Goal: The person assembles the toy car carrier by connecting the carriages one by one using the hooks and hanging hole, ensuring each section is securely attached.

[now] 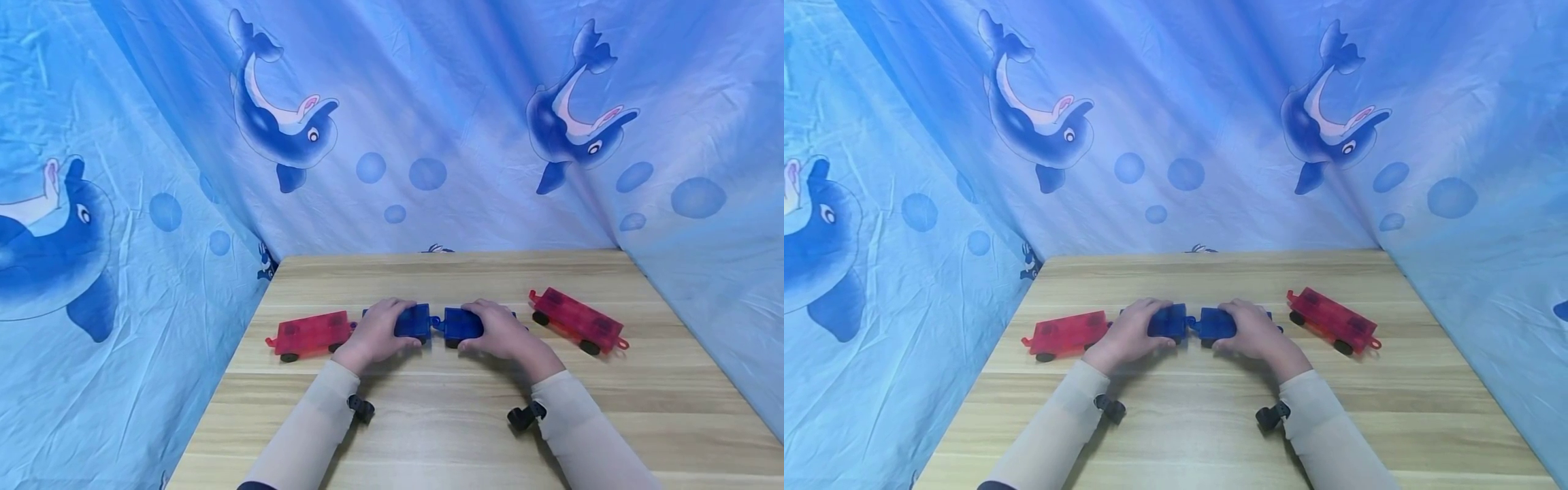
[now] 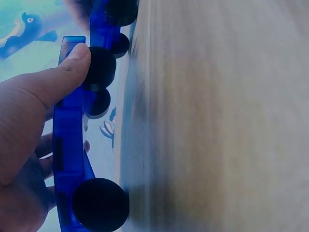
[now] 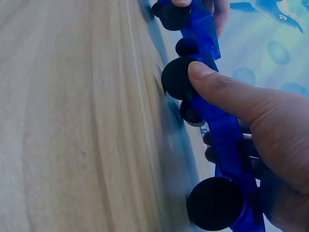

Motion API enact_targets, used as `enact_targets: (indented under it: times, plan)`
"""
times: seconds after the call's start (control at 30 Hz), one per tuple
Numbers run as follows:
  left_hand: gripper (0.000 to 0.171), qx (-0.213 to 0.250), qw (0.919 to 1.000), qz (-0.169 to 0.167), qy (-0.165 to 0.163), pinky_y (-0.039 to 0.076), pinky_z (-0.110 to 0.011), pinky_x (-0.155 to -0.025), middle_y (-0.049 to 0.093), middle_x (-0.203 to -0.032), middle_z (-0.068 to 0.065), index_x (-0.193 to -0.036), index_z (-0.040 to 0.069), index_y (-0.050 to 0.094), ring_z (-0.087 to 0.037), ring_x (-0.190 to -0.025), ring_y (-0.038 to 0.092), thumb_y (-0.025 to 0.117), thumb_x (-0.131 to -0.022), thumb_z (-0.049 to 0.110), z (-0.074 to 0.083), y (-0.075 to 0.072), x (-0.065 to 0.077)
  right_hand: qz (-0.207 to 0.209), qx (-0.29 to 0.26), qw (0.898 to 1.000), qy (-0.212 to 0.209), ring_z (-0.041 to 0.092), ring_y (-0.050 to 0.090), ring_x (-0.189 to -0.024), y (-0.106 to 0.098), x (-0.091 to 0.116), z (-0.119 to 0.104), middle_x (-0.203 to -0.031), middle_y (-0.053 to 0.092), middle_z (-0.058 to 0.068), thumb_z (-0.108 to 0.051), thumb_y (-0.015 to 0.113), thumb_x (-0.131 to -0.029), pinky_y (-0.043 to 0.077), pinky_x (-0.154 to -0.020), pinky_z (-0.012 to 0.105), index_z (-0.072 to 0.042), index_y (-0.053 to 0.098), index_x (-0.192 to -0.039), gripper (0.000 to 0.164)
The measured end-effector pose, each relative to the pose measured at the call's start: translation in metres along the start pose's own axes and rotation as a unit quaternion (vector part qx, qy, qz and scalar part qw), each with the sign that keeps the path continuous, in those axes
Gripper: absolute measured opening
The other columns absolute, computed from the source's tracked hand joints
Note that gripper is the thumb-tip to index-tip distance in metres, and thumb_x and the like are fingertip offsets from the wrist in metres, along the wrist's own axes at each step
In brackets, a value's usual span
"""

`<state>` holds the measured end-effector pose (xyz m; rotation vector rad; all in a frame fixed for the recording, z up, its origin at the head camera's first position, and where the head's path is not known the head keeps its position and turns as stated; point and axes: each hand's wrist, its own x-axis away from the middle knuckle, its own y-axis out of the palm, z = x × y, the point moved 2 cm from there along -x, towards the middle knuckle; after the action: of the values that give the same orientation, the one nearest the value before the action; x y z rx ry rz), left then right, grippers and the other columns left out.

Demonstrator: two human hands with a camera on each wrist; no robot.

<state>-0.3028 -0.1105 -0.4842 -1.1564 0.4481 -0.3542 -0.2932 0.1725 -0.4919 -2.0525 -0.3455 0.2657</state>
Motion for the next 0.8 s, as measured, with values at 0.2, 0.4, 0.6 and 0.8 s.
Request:
enact_targets:
  times: [0.2, 0.4, 0.6, 0.8]
  plan:
    - [0.087, 0.001, 1.0000, 0.000, -0.008, 0.043, -0.053, -0.114, 0.057, -0.149, -0.003, -0.157, 0.026, 0.050, -0.027, -0.139, 0.050, 0.083, -0.084, 0.059, -0.0005, -0.0008, 0.0003, -0.002, 0.002, 1.000, 0.002, 0.040, 0.051, -0.137, -0.0016, 0.0007, -0.0010, -0.148, 0.056, 0.015, -0.052, 0.091, -0.079, 0.039, -0.113, 0.064, -0.012, 0.054, -0.153, 0.092]
    - [0.086, -0.003, 1.0000, -0.001, -0.008, 0.044, -0.052, -0.113, 0.057, -0.148, -0.003, -0.156, 0.026, 0.050, -0.027, -0.138, 0.051, 0.083, -0.084, 0.059, -0.0010, -0.0008, 0.0004, -0.005, -0.001, 1.000, 0.001, 0.040, 0.051, -0.136, -0.0020, 0.0019, -0.0019, -0.148, 0.057, 0.015, -0.051, 0.091, -0.079, 0.039, -0.113, 0.064, -0.012, 0.055, -0.152, 0.091]
    - [0.085, -0.007, 0.9999, -0.012, -0.008, 0.044, -0.051, -0.113, 0.057, -0.147, -0.003, -0.156, 0.025, 0.051, -0.027, -0.137, 0.051, 0.084, -0.084, 0.057, -0.0011, 0.0010, 0.0004, -0.007, -0.001, 1.000, -0.001, 0.042, 0.051, -0.136, -0.0017, 0.0020, -0.0011, -0.148, 0.056, 0.016, -0.050, 0.091, -0.079, 0.039, -0.112, 0.065, -0.011, 0.055, -0.152, 0.091]
    - [0.086, -0.020, 0.9998, -0.007, 0.002, 0.043, -0.049, -0.114, 0.058, -0.146, -0.003, -0.155, 0.023, 0.053, -0.027, -0.136, 0.053, 0.085, -0.083, 0.057, -0.0019, 0.0026, -0.0002, -0.003, 0.005, 1.000, -0.010, 0.039, 0.054, -0.133, -0.0012, 0.0006, -0.0006, -0.145, 0.059, 0.013, -0.052, 0.092, -0.077, 0.039, -0.112, 0.063, -0.011, 0.056, -0.151, 0.091]
